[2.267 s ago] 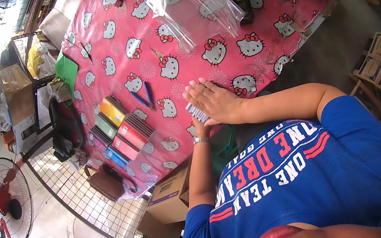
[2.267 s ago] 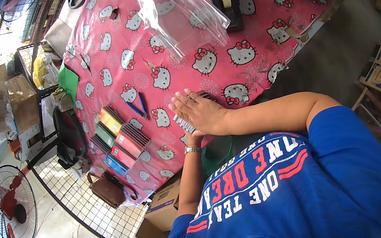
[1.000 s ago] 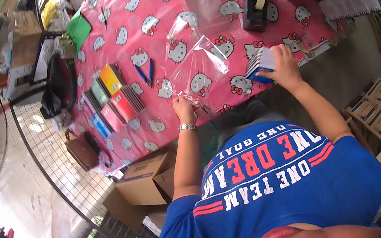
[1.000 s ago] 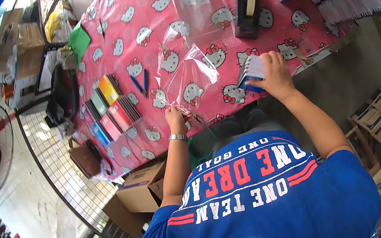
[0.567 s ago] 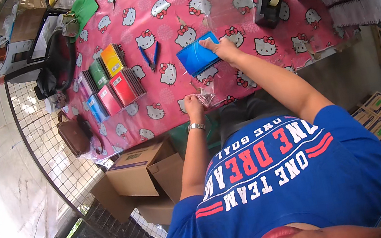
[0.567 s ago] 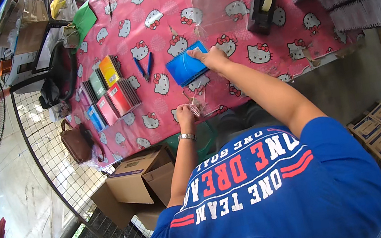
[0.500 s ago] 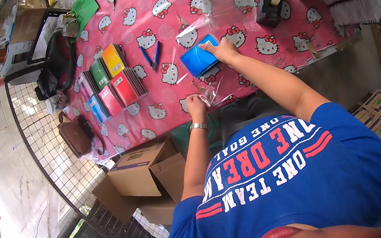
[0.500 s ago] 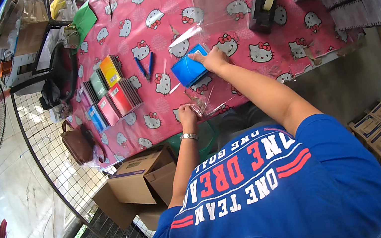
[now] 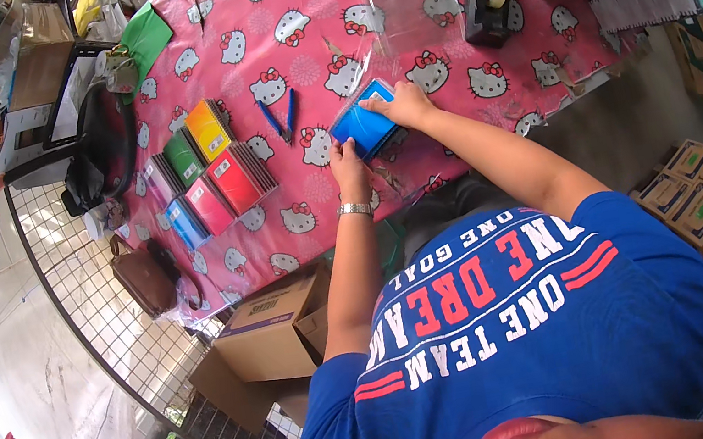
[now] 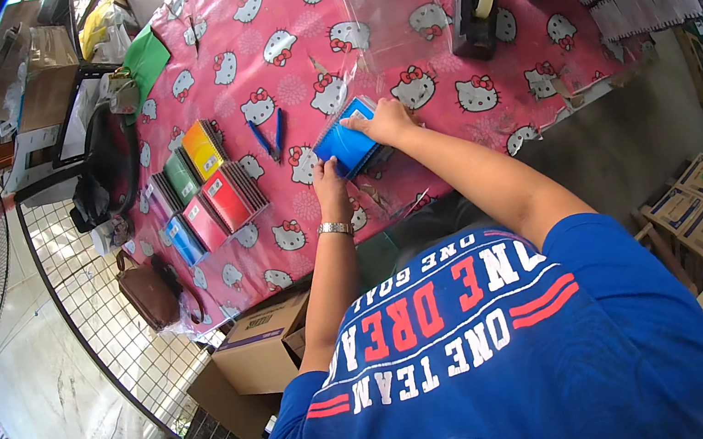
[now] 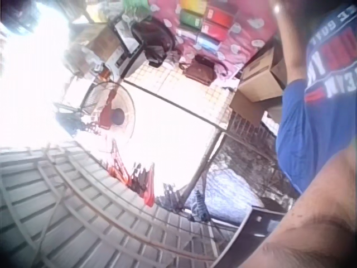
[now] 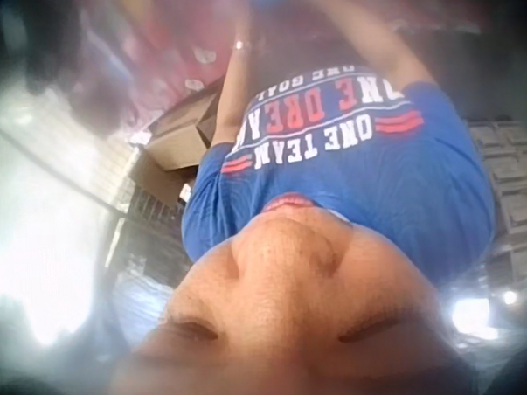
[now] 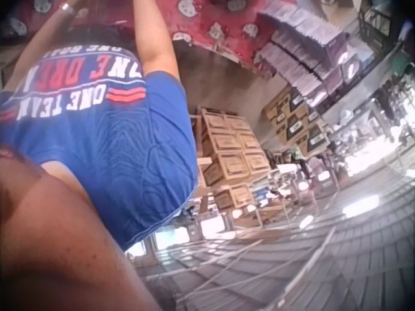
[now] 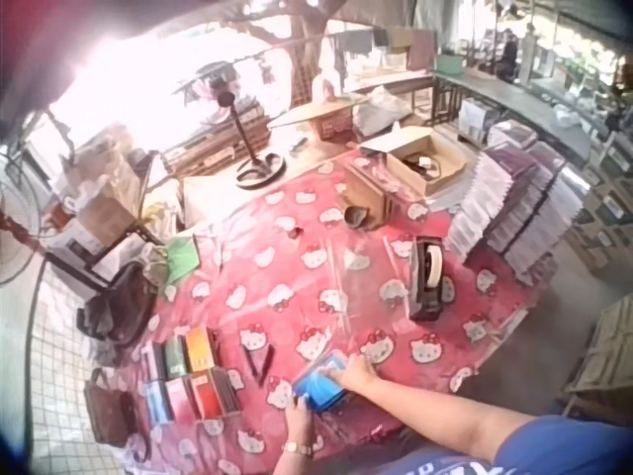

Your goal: The person places stacks of small notebooks into clear plastic bags and seals them using tape.

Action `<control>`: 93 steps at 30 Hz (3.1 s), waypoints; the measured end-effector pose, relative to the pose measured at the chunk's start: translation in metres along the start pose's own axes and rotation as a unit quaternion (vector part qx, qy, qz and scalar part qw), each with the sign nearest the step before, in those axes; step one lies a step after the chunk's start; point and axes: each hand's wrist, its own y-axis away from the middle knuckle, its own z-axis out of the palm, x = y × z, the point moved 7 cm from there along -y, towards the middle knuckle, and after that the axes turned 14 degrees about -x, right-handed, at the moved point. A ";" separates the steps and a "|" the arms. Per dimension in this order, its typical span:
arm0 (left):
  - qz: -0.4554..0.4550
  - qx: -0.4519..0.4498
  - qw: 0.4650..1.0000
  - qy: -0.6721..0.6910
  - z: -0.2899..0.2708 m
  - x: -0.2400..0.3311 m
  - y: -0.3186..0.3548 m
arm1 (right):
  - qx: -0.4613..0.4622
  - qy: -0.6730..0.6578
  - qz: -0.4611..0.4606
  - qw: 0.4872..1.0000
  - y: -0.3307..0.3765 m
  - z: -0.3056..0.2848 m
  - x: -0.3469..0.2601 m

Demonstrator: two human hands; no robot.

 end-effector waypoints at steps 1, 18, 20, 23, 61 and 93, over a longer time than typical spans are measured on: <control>-0.025 -0.026 0.999 -0.008 0.006 -0.001 -0.003 | 0.086 0.082 -0.023 0.993 0.001 -0.008 0.001; -0.117 -0.052 0.987 -0.099 -0.013 -0.013 -0.007 | -0.038 0.019 -0.187 0.981 -0.007 0.004 0.007; -0.115 -0.070 0.988 -0.075 -0.005 -0.011 -0.006 | -0.019 0.032 -0.179 0.983 -0.017 0.013 0.017; -0.097 -0.103 0.989 -0.050 0.003 -0.012 -0.003 | -0.015 0.031 -0.178 0.983 -0.021 0.015 0.023; -0.091 -0.128 0.984 0.084 0.010 0.009 0.004 | -0.130 -0.112 -0.108 0.979 0.024 0.010 0.000; 0.339 -0.056 0.761 -0.550 0.033 0.103 0.030 | -0.242 0.468 -0.331 0.783 0.031 -0.010 -0.088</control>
